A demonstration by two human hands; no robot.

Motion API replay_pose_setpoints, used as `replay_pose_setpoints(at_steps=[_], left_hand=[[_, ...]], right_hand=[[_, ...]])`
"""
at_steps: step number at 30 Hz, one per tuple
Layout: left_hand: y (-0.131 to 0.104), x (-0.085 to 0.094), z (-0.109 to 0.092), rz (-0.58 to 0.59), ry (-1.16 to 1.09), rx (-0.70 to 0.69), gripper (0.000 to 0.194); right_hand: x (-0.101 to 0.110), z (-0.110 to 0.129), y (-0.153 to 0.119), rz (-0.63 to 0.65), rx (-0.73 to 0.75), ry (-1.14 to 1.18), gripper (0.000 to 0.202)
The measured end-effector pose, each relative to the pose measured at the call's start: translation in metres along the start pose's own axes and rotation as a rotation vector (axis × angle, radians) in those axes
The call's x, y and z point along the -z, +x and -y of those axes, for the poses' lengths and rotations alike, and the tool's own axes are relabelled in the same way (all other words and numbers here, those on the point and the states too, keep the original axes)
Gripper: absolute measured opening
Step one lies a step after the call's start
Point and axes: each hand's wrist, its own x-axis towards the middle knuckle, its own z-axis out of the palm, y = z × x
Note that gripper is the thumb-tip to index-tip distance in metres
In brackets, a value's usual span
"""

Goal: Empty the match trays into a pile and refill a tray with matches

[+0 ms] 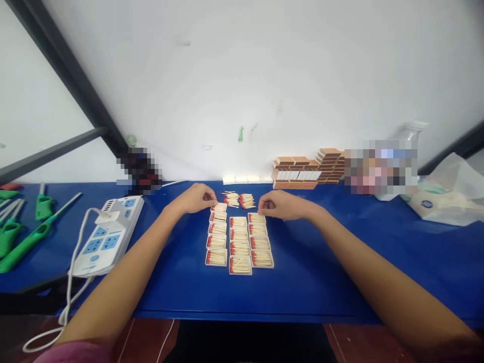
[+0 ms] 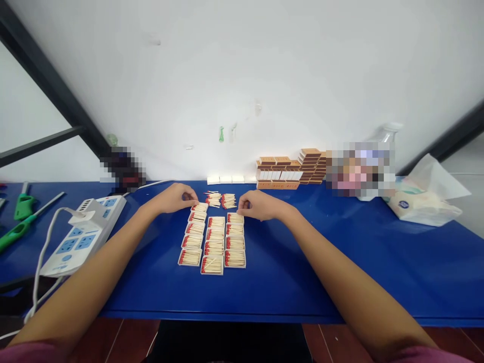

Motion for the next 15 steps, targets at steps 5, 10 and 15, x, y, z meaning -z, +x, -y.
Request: replay_pose_setpoints(at_steps=[5,10,15], left_hand=[[-0.005,0.002,0.003,-0.026,-0.013,0.0,0.017],[-0.005,0.012,0.012,-0.035,-0.083,0.018,0.021],[0.023,0.02,0.023,-0.071,-0.121,0.03,0.019]], right_hand=[[-0.002,-0.003,-0.001,0.033,-0.013,0.097,0.019],[0.004,-0.013,0.008,-0.071,-0.025,0.167,0.014],[0.019,-0.017,0.04,-0.178,-0.013,0.162,0.012]])
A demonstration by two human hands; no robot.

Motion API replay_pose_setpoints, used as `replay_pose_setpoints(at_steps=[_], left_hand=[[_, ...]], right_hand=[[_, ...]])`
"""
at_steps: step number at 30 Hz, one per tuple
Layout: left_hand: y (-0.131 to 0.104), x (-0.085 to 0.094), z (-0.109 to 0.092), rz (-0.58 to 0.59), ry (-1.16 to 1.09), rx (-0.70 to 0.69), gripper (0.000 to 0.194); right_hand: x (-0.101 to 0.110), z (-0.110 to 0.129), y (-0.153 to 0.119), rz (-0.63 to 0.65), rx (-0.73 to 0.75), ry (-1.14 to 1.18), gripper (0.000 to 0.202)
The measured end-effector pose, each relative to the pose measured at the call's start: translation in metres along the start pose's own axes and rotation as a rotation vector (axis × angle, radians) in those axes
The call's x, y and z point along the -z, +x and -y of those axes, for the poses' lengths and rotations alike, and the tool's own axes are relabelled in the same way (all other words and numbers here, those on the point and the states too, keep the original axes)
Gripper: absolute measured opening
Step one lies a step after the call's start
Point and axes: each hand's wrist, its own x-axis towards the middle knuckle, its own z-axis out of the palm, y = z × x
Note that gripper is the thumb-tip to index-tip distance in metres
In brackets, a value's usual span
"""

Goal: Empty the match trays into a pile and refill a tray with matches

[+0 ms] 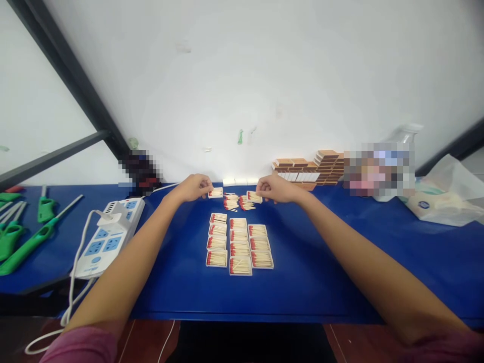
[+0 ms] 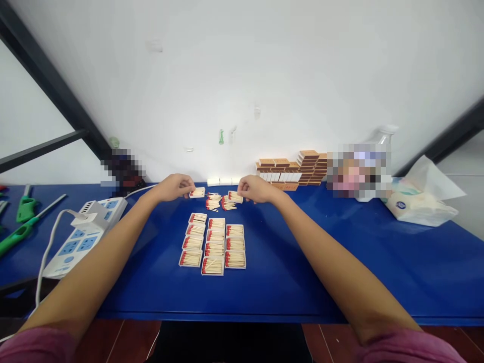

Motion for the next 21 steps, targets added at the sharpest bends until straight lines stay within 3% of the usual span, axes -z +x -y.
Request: replay_pose_setpoints(at_steps=[4,8,15,21], left_hand=[[0.03,-0.011,0.003,-0.096,0.027,-0.037,0.014],[0.043,-0.025,0.003,-0.129,0.052,-0.073,0.027],[0.04,-0.029,0.002,-0.17,0.09,-0.134,0.023],[0.037,-0.031,-0.001,-0.167,0.028,-0.138,0.019]], right_hand=[[-0.003,-0.001,0.032,-0.079,0.013,0.011,0.009],[-0.012,-0.008,0.048,-0.108,0.019,0.041,0.009],[-0.015,-0.016,0.049,-0.177,0.03,0.046,0.014],[-0.005,-0.011,0.039,-0.08,0.102,0.035,0.025]])
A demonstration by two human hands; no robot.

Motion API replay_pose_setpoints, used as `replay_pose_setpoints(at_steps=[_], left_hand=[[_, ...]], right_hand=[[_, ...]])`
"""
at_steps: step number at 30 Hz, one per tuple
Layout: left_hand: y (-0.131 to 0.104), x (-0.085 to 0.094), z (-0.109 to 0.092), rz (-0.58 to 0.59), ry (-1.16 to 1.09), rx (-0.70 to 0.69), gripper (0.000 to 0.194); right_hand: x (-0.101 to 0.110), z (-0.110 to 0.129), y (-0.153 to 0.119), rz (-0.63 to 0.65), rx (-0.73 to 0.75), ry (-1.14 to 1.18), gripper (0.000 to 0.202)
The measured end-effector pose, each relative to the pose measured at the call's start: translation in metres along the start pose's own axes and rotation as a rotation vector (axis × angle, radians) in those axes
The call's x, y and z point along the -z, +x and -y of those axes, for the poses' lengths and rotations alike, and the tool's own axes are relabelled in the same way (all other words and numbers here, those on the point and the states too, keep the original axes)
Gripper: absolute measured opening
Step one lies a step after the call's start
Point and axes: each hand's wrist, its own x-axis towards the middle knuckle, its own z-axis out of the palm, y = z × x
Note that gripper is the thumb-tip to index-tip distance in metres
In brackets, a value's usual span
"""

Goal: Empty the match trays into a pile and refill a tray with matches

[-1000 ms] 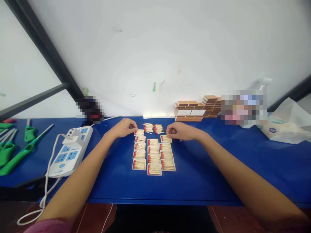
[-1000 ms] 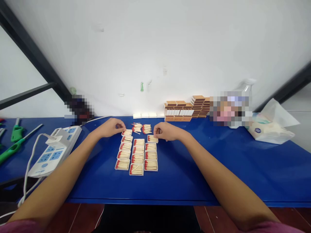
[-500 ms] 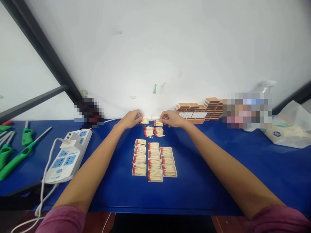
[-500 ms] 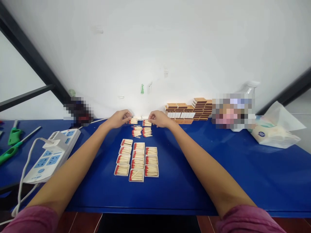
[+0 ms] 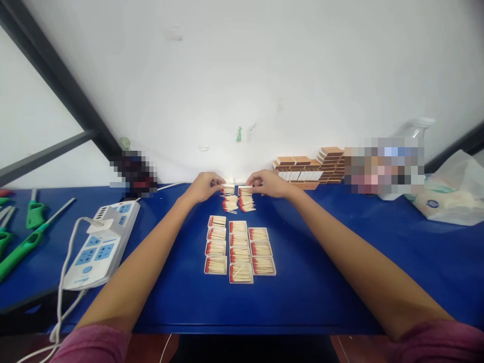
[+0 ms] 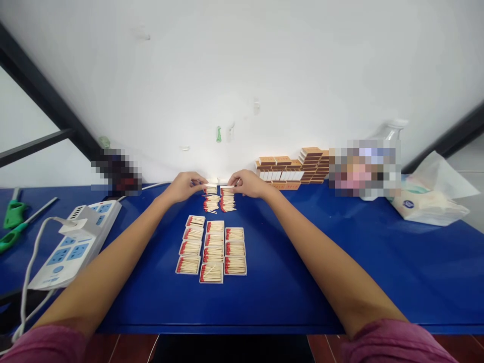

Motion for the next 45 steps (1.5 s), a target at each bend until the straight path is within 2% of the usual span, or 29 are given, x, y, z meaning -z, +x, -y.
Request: replay_pose_setpoints(at_steps=[3,6,10,12,16,21,25,30,35,37,40,42,45], left_hand=[[-0.001,0.007,-0.005,0.099,-0.05,-0.003,0.018],[-0.001,0.014,-0.011,0.185,-0.11,-0.023,0.026],[0.0,0.012,-0.015,0.141,-0.067,-0.03,0.03],[0.0,0.007,-0.015,0.139,-0.017,-0.028,0.028],[-0.001,0.001,-0.012,0.205,-0.008,-0.026,0.028],[-0.001,0.002,-0.012,0.26,-0.049,-0.028,0.031],[0.0,0.005,-0.013,0.29,-0.125,-0.001,0.035],[0.001,0.011,-0.011,0.236,-0.257,0.071,0.041],[0.001,0.017,-0.01,0.147,-0.378,0.086,0.039],[0.0,0.019,-0.01,0.119,-0.486,0.176,0.041],[-0.001,0.022,-0.007,0.057,-0.596,0.301,0.04],[-0.002,0.025,-0.002,0.026,-0.599,0.34,0.042],[-0.004,0.031,0.009,-0.015,-0.556,0.371,0.047]], right_hand=[[0.008,0.004,-0.005,0.09,0.068,-0.051,0.032],[0.012,0.008,-0.008,0.134,0.095,-0.116,0.033],[0.008,0.008,-0.007,0.096,0.076,-0.109,0.04],[0.005,0.005,-0.005,0.119,0.064,-0.083,0.042],[0.001,0.001,-0.003,0.171,0.058,-0.052,0.041],[0.003,0.003,-0.005,0.218,0.057,-0.042,0.041],[0.007,0.007,-0.008,0.205,0.047,-0.07,0.038],[0.008,0.008,-0.008,0.078,0.054,-0.057,0.033],[0.007,0.003,-0.005,-0.058,0.048,0.07,0.025],[0.006,0.001,-0.004,-0.055,0.015,0.183,0.022],[0.003,0.0,-0.002,-0.043,-0.11,0.408,0.018],[-0.001,-0.001,-0.001,-0.025,-0.175,0.507,0.018],[-0.007,-0.001,0.001,0.005,-0.207,0.518,0.019]])
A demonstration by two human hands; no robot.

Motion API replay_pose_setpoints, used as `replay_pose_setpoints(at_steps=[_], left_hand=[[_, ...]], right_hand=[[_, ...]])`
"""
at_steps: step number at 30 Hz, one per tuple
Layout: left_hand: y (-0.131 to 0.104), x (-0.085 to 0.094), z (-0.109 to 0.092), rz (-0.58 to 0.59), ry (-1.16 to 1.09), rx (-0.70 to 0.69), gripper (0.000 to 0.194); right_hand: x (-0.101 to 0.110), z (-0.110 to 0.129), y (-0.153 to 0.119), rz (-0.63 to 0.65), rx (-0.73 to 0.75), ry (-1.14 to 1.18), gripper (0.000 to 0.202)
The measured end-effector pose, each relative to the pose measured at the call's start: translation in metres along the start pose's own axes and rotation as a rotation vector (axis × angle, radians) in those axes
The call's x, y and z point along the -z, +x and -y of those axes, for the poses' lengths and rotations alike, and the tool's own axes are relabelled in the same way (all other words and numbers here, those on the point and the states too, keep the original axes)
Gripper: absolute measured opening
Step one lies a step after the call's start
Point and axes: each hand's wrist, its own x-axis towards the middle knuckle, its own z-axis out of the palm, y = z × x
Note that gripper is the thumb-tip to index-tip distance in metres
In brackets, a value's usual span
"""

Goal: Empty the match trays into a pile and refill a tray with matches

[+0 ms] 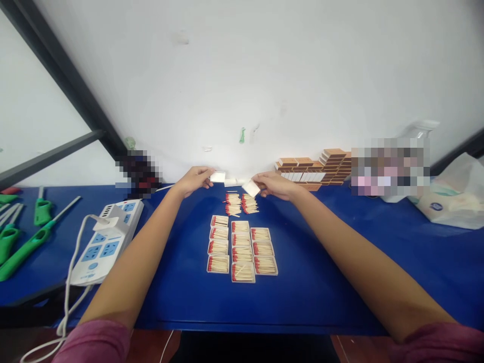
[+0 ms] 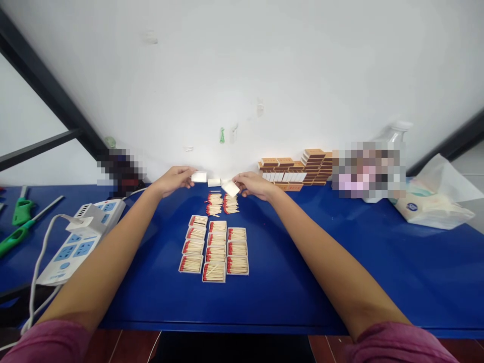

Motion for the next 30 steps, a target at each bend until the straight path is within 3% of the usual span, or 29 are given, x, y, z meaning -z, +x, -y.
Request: replay_pose_setpoints(at_steps=[5,8,11,14,16,22,30], left_hand=[[0.002,0.017,0.012,-0.077,0.135,0.013,0.048],[0.001,0.027,0.019,-0.12,0.276,0.039,0.042],[-0.001,0.035,0.024,-0.14,0.438,0.054,0.032],[-0.002,0.04,0.025,-0.138,0.583,0.042,0.025],[-0.002,0.041,0.022,-0.13,0.658,0.027,0.027],[-0.005,0.04,0.005,0.022,0.741,-0.033,0.041],[-0.006,0.038,-0.001,0.192,0.778,-0.059,0.031]], right_hand=[[-0.007,0.006,-0.003,-0.054,0.015,-0.127,0.021],[-0.01,0.023,-0.014,-0.033,0.142,-0.348,0.026],[-0.011,0.045,-0.03,0.135,0.286,-0.593,0.031],[-0.011,0.058,-0.046,0.318,0.21,-0.798,0.04],[-0.014,0.059,-0.052,0.329,0.133,-0.918,0.043],[-0.028,0.044,-0.048,0.288,0.074,-1.064,0.039],[-0.026,0.042,-0.046,0.322,0.046,-1.005,0.041]])
